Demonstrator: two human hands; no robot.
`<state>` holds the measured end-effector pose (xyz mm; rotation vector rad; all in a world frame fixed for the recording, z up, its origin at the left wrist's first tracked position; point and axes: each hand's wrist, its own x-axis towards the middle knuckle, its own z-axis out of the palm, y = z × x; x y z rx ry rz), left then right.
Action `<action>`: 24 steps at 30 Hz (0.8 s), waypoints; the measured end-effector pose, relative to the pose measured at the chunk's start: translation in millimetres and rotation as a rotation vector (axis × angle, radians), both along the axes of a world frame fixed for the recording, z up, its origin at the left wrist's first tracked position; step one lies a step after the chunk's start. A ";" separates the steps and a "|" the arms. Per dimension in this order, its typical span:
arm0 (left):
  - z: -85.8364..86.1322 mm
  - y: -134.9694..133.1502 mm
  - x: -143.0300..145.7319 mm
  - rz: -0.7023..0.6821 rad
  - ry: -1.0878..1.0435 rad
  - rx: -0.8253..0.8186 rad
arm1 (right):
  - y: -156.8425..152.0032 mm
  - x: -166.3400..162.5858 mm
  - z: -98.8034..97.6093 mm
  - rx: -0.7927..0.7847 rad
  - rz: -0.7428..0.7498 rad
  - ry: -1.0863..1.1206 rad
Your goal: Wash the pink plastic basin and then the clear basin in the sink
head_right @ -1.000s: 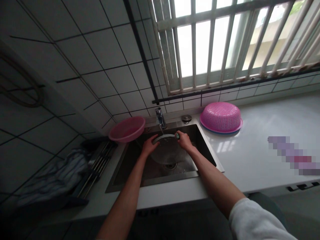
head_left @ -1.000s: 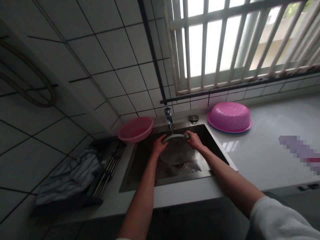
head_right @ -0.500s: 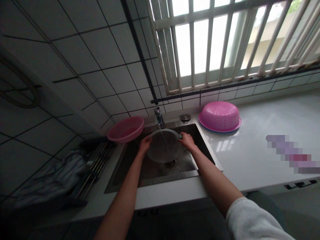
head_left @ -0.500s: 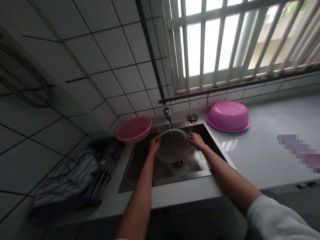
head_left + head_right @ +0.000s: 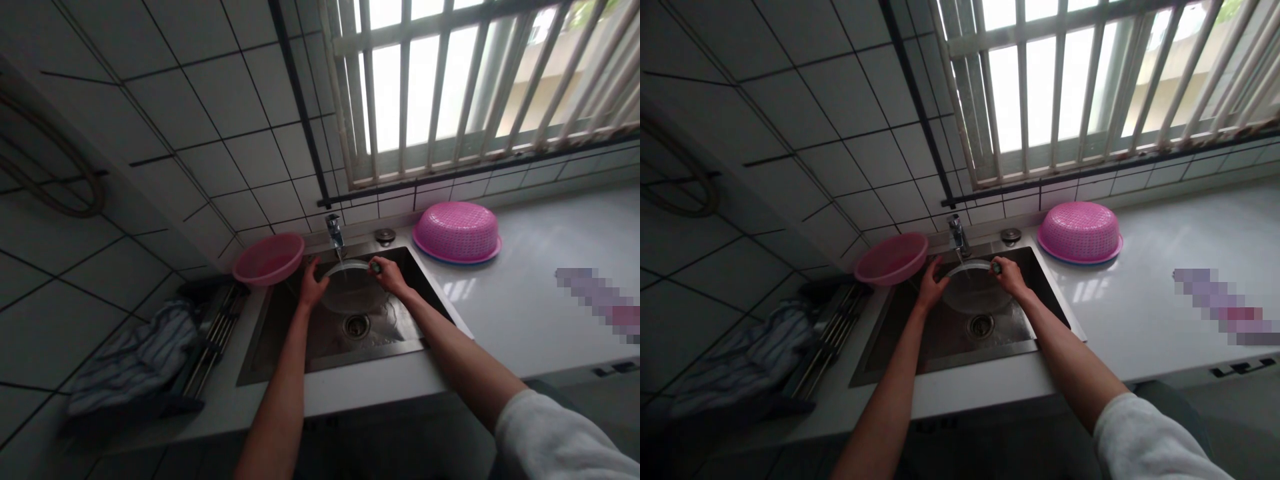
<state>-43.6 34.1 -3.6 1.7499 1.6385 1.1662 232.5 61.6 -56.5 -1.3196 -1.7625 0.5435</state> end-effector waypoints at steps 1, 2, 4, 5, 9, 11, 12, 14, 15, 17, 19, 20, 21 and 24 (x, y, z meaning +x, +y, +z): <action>6.3 -3.2 3.5 0.010 0.018 0.066 | -0.6 -0.6 1.5 0.000 0.008 0.005; 13.4 -6.4 7.3 0.019 0.036 0.128 | -1.5 -1.3 3.3 0.005 0.020 0.009; 30.0 -11.4 15.9 0.042 0.056 0.241 | -4.2 -3.5 7.9 0.027 0.057 0.008; 39.3 -12.8 20.3 0.032 0.075 0.291 | -6.1 -5.0 10.6 0.039 0.076 0.002; 79.8 -7.6 36.1 -0.006 0.200 0.413 | -15.7 -11.5 22.8 0.060 0.125 -0.062; 97.6 1.1 42.4 -0.054 0.263 0.443 | -19.9 -13.5 28.6 0.064 0.123 -0.107; 104.7 6.3 45.1 -0.081 0.295 0.449 | -21.5 -13.9 31.1 0.064 0.119 -0.128; 113.7 16.9 50.0 -0.147 0.357 0.446 | -23.2 -13.8 34.9 0.061 0.106 -0.154; 115.6 21.6 52.2 -0.179 0.388 0.430 | -23.5 -13.4 36.2 0.060 0.101 -0.158; 115.1 28.7 55.8 -0.215 0.441 0.380 | -23.2 -12.3 37.4 0.056 0.094 -0.153; 111.6 31.4 58.2 -0.211 0.475 0.348 | -22.5 -11.2 37.2 0.052 0.086 -0.145; 109.7 30.9 58.7 -0.202 0.482 0.341 | -22.2 -10.6 36.8 0.051 0.083 -0.142; 107.9 29.2 58.7 -0.194 0.483 0.340 | -21.9 -10.0 36.1 0.051 0.080 -0.139; 101.3 16.9 55.7 -0.206 0.462 0.370 | -20.3 -7.2 33.5 0.054 0.079 -0.116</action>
